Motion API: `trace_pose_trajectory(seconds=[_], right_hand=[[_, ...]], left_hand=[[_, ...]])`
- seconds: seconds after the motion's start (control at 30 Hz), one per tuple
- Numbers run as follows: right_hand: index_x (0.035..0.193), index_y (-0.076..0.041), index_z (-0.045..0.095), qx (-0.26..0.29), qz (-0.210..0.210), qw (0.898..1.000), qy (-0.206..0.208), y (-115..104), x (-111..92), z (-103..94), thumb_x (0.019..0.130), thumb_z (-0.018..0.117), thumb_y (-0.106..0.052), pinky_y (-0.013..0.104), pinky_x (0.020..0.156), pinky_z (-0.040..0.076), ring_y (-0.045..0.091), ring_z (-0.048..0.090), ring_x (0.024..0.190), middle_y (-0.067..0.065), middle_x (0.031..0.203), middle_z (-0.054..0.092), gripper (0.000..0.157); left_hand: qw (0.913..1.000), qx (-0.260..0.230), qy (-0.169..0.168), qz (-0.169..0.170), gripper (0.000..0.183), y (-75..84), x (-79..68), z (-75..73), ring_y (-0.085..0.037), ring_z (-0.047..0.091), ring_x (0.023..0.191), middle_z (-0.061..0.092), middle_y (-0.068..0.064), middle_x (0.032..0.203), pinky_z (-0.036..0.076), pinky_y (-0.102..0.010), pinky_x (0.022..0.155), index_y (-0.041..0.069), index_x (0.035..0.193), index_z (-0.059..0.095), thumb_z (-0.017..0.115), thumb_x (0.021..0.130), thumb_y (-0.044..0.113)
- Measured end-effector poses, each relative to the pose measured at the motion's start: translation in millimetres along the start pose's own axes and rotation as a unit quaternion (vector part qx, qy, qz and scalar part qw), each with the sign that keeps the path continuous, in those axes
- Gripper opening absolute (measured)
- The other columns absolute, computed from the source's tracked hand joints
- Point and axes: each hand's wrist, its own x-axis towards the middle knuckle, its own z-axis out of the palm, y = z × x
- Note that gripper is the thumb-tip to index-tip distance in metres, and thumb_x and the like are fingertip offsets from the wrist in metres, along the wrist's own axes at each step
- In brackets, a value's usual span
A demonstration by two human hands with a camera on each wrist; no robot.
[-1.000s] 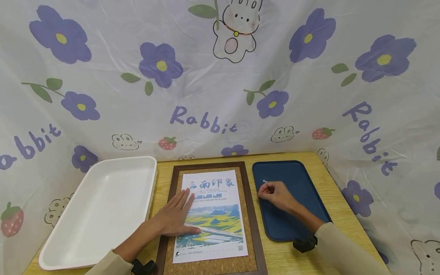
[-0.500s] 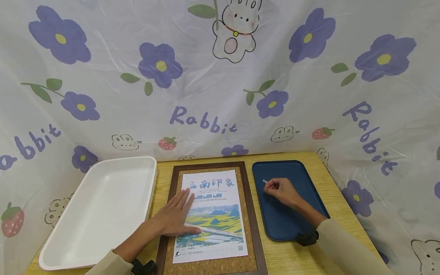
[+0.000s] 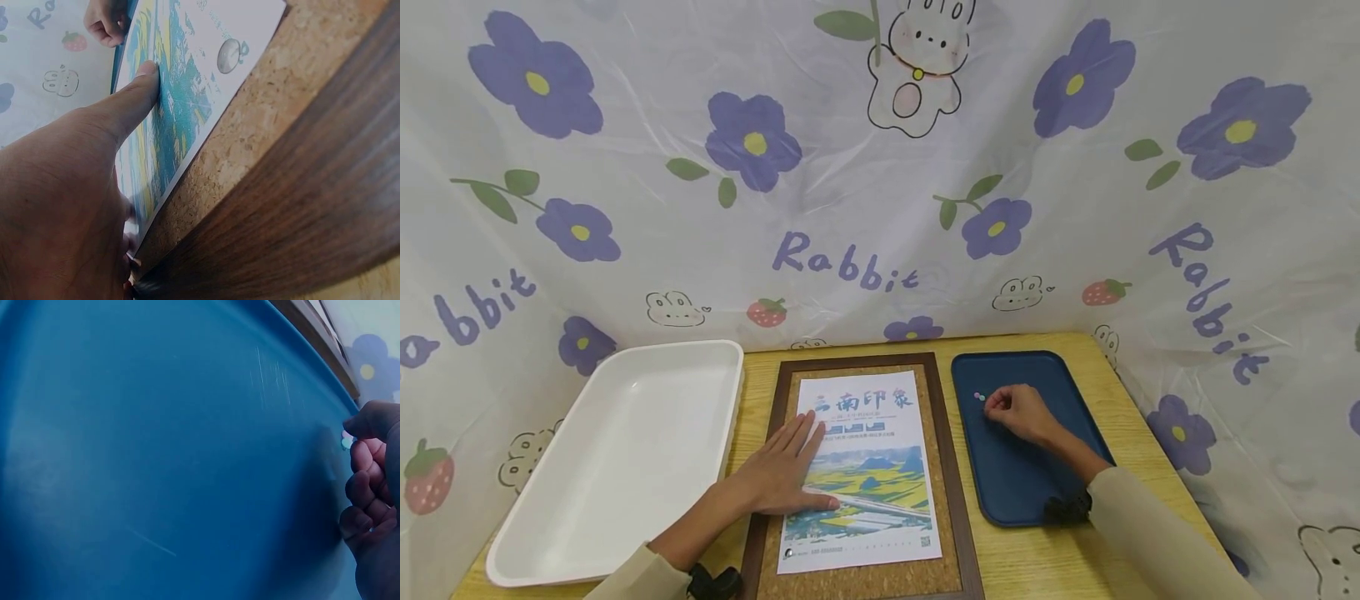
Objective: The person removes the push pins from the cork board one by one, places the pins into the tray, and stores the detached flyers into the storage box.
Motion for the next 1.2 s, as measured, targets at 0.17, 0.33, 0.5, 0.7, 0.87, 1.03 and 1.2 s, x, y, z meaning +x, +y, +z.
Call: trace_pose_trajectory(seconds=[0.17, 0.33, 0.5, 0.7, 0.87, 1.03, 1.2], right_hand=[[0.085, -0.005, 0.074, -0.021, 0.003, 1.0, -0.007, -0.4, 3.6, -2.5, 0.093, 0.075, -0.003, 0.023, 0.064, 0.049, 0.008, 0.058, 0.069, 0.001, 0.078, 0.068, 0.008], [0.085, -0.004, 0.074, -0.037, 0.0, 0.999, -0.014, 1.9, 6.9, -5.4, 0.093, 0.073, -0.001, 0.024, 0.063, 0.048, 0.009, 0.057, 0.068, 0.001, 0.078, 0.068, 0.009], [0.085, -0.006, 0.074, -0.047, -0.002, 0.999, -0.014, 6.1, 9.1, -5.8, 0.094, 0.073, -0.001, 0.025, 0.063, 0.047, 0.008, 0.057, 0.067, 0.0, 0.078, 0.069, 0.01], [0.086, -0.006, 0.074, -0.052, 0.004, 0.999, -0.007, 6.8, 9.4, -5.2, 0.095, 0.073, -0.003, 0.025, 0.062, 0.047, 0.009, 0.057, 0.065, 0.0, 0.076, 0.068, 0.009], [0.09, -0.004, 0.073, -0.057, 0.003, 0.998, 0.017, 1.2, 7.7, -4.0, 0.095, 0.076, -0.004, 0.025, 0.061, 0.046, 0.01, 0.056, 0.066, 0.001, 0.077, 0.066, 0.005], [0.095, -0.004, 0.074, -0.043, -0.021, 0.998, 0.031, -16.0, 6.0, -0.1, 0.096, 0.077, -0.006, 0.025, 0.062, 0.048, 0.009, 0.058, 0.069, 0.0, 0.081, 0.067, 0.004], [0.098, -0.005, 0.074, -0.016, -0.054, 0.998, 0.014, -37.0, 5.1, 6.6, 0.097, 0.077, -0.008, 0.026, 0.062, 0.049, 0.009, 0.06, 0.07, -0.001, 0.084, 0.068, 0.005]], left_hand=[[0.9999, 0.009, 0.004, 0.005, 0.126, -5.4, 3.9, 7.4, -0.04, 0.004, 0.163, 0.003, -0.02, 0.177, 0.014, -0.057, 0.13, 0.005, 0.171, 0.013, 0.057, 0.086, 0.088], [0.9998, 0.011, 0.014, 0.012, 0.128, -9.4, 5.5, 12.3, -0.04, 0.005, 0.163, 0.004, -0.02, 0.177, 0.015, -0.058, 0.13, 0.005, 0.171, 0.014, 0.054, 0.084, 0.091], [0.9998, 0.003, 0.01, 0.019, 0.125, -9.2, 5.1, 9.6, -0.04, 0.005, 0.163, 0.004, -0.021, 0.177, 0.013, -0.058, 0.13, 0.005, 0.171, 0.014, 0.059, 0.087, 0.086], [0.9997, 0.001, 0.004, 0.025, 0.119, -8.5, 5.4, 5.0, -0.04, 0.006, 0.164, 0.005, -0.022, 0.177, 0.011, -0.057, 0.13, 0.004, 0.17, 0.016, 0.061, 0.09, 0.08], [0.9995, -0.007, -0.009, 0.03, 0.121, -6.5, 3.7, -5.2, -0.041, 0.007, 0.163, 0.007, -0.025, 0.176, 0.012, -0.058, 0.13, 0.001, 0.169, 0.017, 0.061, 0.089, 0.081], [0.9993, 0.006, -0.024, 0.03, 0.115, -6.0, 3.0, -14.9, -0.043, 0.009, 0.163, 0.007, -0.024, 0.176, 0.012, -0.059, 0.129, 0.003, 0.169, 0.019, 0.062, 0.092, 0.076], [0.9989, 0.022, -0.032, 0.025, 0.113, -8.0, 6.6, -17.4, -0.042, 0.008, 0.163, 0.006, -0.024, 0.176, 0.012, -0.059, 0.13, 0.005, 0.17, 0.02, 0.064, 0.092, 0.074]])
